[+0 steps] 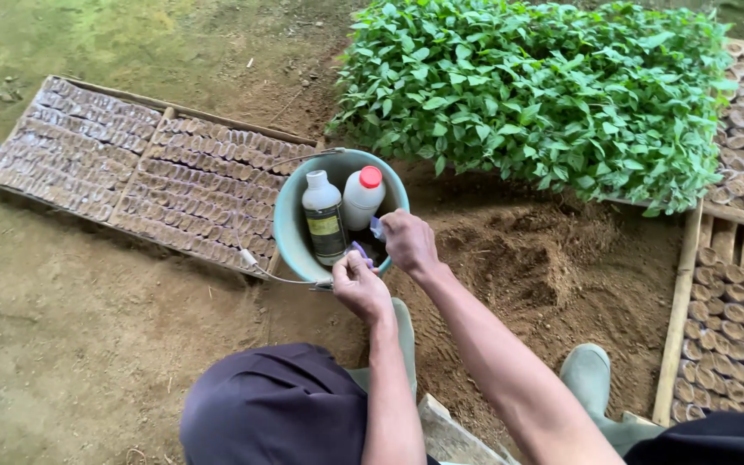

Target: The person sits on the ground and fills small biodegradable seedling pots with soil. They open small plastic packets to retrieve seeds, place them into the filled pots, and arrange the pots into wooden trays.

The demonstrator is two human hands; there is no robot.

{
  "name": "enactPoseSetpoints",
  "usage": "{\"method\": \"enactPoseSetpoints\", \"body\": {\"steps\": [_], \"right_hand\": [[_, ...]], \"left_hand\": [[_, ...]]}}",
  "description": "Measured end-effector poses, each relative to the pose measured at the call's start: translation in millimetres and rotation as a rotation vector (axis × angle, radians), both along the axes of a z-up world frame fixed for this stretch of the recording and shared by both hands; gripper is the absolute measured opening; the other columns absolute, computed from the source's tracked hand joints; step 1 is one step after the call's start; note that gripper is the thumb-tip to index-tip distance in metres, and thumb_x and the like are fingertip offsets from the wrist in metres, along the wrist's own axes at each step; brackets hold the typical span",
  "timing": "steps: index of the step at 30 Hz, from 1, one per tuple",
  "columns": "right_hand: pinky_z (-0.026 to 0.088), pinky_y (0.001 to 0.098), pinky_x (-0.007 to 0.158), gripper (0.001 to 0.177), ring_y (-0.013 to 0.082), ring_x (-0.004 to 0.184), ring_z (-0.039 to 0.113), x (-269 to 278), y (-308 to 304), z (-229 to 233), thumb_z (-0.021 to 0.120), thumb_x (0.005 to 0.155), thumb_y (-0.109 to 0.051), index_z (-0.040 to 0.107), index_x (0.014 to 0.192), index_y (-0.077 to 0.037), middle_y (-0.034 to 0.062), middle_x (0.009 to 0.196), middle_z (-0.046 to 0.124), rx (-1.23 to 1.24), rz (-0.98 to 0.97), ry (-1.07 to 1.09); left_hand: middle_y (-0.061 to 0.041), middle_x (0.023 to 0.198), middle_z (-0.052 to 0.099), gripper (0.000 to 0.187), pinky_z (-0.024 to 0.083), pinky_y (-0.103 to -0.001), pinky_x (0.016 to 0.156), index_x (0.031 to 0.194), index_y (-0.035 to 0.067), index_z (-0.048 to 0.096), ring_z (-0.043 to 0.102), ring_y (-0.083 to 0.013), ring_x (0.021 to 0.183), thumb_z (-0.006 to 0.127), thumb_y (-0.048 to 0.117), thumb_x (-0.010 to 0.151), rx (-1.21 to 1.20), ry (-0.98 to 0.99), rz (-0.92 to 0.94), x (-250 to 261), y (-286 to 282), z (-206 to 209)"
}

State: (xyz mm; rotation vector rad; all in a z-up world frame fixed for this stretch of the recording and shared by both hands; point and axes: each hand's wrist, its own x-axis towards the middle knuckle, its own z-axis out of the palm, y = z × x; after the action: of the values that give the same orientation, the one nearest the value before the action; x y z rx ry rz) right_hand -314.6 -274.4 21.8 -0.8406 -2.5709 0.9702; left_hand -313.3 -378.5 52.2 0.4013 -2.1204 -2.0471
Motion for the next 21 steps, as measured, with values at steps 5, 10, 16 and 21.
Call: {"method": "enactPoseSetpoints", "body": {"steps": [5, 10, 16, 21], "right_hand": [[0.060, 0.0503, 0.072, 0.015, 0.0383, 0.075, 0.070, -11, 7, 3, 0.058, 0.097, -0.023, 0.068, 0.086, -0.021, -0.0010, 0.092, 0.067, 0.168, 0.147, -0.160], [0.060, 0.0513, 0.078, 0.010, 0.0352, 0.095, 0.072, 22, 12, 16, 0.067, 0.094, -0.024, 0.076, 0.099, -0.024, -0.0011, 0.104, 0.073, -0.074, 0.037, -0.002], [0.051, 0.0173, 0.051, 0.025, 0.0089, 0.051, 0.060, 93, -6, 75, 0.063, 0.103, -0.029, 0.077, 0.096, -0.009, 0.0073, 0.060, 0.066, -0.891, -0.277, 0.327], [0.057, 0.0208, 0.062, 0.014, 0.0095, 0.070, 0.069, 129, 10, 43, 0.075, 0.091, -0.011, 0.078, 0.102, -0.004, 0.0063, 0.080, 0.075, -0.889, -0.276, 0.318]], "left_hand": [[-0.004, 0.059, 0.068, 0.017, 0.051, -0.021, 0.045, 0.077, 0.008, 0.070, 0.062, -0.0091, 0.047, 0.066, 0.013, 0.092, -0.027, -0.045, -0.020, 8, 3, -11], [-0.003, 0.053, 0.063, 0.015, 0.055, -0.031, 0.062, 0.081, 0.012, 0.071, 0.066, -0.0143, 0.056, 0.067, 0.017, 0.094, -0.179, -0.031, -0.105, 21, 5, -17], [-0.011, 0.075, 0.073, 0.014, 0.057, -0.044, 0.072, 0.085, 0.017, 0.072, 0.073, -0.0344, 0.078, 0.066, 0.023, 0.096, -0.310, 0.147, -0.406, 45, 15, -11], [-0.010, 0.077, 0.072, 0.013, 0.057, -0.042, 0.073, 0.083, 0.014, 0.073, 0.072, -0.0322, 0.077, 0.070, 0.018, 0.095, -0.345, 0.333, -0.663, 67, 24, -11]]}}
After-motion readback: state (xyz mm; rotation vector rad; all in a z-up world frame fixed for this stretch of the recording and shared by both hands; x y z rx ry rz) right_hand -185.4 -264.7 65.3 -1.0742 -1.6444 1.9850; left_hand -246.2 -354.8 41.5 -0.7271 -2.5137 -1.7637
